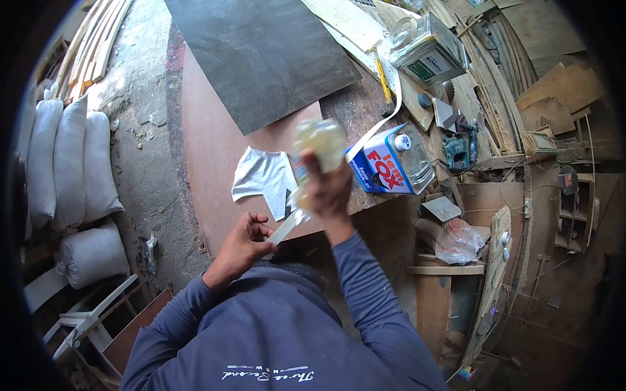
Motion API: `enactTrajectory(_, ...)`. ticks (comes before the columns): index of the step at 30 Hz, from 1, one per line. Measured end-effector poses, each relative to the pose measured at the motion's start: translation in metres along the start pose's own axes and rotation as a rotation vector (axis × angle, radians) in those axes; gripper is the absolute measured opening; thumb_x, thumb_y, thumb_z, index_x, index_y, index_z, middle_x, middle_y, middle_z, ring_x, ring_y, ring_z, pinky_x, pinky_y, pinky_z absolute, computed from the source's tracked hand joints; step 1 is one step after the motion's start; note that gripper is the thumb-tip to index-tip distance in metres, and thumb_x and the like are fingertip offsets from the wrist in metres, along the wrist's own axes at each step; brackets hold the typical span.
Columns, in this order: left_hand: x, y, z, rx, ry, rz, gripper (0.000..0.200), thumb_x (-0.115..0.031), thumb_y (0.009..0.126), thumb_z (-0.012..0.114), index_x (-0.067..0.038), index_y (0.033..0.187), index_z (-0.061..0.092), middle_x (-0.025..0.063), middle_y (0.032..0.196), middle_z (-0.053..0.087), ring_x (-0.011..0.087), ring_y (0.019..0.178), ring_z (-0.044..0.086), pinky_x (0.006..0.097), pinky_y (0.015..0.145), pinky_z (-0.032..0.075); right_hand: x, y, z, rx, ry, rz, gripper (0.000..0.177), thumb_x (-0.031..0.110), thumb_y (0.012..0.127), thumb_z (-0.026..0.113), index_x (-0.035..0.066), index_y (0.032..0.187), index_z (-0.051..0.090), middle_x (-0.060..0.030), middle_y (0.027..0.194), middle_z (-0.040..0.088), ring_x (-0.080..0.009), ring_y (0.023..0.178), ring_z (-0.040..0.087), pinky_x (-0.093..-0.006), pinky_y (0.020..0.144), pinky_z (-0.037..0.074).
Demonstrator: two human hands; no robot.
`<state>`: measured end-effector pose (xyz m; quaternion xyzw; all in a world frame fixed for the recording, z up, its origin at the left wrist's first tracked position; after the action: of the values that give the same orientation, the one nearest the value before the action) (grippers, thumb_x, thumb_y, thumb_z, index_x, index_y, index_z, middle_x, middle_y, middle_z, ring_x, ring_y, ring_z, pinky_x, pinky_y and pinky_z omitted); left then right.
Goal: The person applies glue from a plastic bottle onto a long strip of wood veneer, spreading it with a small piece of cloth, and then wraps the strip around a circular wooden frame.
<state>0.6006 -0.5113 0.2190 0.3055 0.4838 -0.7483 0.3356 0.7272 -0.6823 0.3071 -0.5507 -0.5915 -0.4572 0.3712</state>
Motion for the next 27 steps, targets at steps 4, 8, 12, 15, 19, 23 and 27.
enactTrajectory(4,0.007,0.001,-0.002,0.009,-0.02,-0.012,0.053,0.012,0.083,0.068,0.001,0.125,0.038,0.0091,0.105,0.06,0.0141,0.09,0.061,0.0252,0.079,0.053,0.029,-0.042,0.032,0.164,0.087,-0.072,0.076,0.06,0.081,0.077,-0.002,0.121,0.06,-0.0123,0.098,0.071,-0.0206,0.09,0.069,-0.035,0.079,0.054)
enactTrajectory(8,-0.001,-0.01,-0.007,-0.005,0.036,-0.001,0.051,0.009,0.081,0.07,0.003,0.123,0.042,0.01,0.106,0.062,0.0128,0.09,0.06,0.0251,0.079,0.052,-0.013,0.012,-0.004,-0.102,-0.164,-0.07,0.062,0.062,0.093,0.059,0.002,0.1,0.066,-0.0109,0.086,0.069,-0.0233,0.076,0.066,-0.0373,0.069,0.05)
enactTrajectory(12,-0.005,-0.012,-0.007,-0.007,0.033,-0.022,0.05,0.009,0.081,0.07,0.003,0.122,0.042,0.01,0.105,0.062,0.013,0.09,0.06,0.0257,0.079,0.052,-0.014,0.023,-0.008,-0.149,-0.122,-0.137,0.058,0.059,0.093,0.062,0.002,0.102,0.066,-0.0091,0.086,0.07,-0.0221,0.078,0.068,-0.0337,0.069,0.052)
enactTrajectory(15,-0.001,-0.013,-0.008,-0.022,-0.003,-0.045,0.052,0.01,0.08,0.07,0.003,0.123,0.041,0.0098,0.106,0.061,0.0131,0.09,0.06,0.0254,0.078,0.053,-0.002,-0.015,0.012,0.053,-0.012,0.043,0.062,0.06,0.087,0.071,0.002,0.107,0.064,-0.0081,0.091,0.071,-0.0183,0.082,0.07,-0.0328,0.073,0.054)
enactTrajectory(19,0.008,-0.013,-0.011,-0.046,-0.062,-0.017,0.046,0.006,0.08,0.072,0.005,0.121,0.05,0.0117,0.103,0.064,0.0147,0.089,0.062,0.0271,0.08,0.053,0.027,-0.045,0.026,0.097,0.084,-0.112,0.06,0.063,0.092,0.059,0.003,0.097,0.064,-0.0091,0.081,0.068,-0.0219,0.073,0.067,-0.0353,0.067,0.052)
enactTrajectory(23,-0.019,-0.032,-0.02,0.163,0.523,-0.138,0.031,-0.001,0.085,0.073,0.003,0.114,0.064,0.0057,0.093,0.068,0.0123,0.082,0.063,0.0271,0.078,0.051,-0.018,-0.002,-0.017,-0.056,-0.042,-0.056,0.058,0.058,0.094,0.062,0.001,0.106,0.064,-0.0072,0.085,0.068,-0.0184,0.076,0.067,-0.0328,0.067,0.051)
enactTrajectory(27,-0.009,-0.032,-0.031,0.205,0.513,-0.136,0.025,-0.007,0.088,0.072,0.002,0.111,0.069,0.0036,0.089,0.07,0.01,0.08,0.062,0.0271,0.077,0.05,-0.008,-0.019,-0.01,-0.067,0.03,-0.029,0.062,0.064,0.091,0.061,0.003,0.095,0.065,-0.0066,0.08,0.067,-0.0191,0.073,0.066,-0.0339,0.065,0.051)
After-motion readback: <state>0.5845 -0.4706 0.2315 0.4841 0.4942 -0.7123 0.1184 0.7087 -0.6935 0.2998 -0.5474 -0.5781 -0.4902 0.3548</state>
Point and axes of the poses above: each hand's wrist, its own y-axis towards the middle knuckle, its own z-axis out of the palm, x = y × z, the point moved 3 cm from there along y, towards the middle knuckle
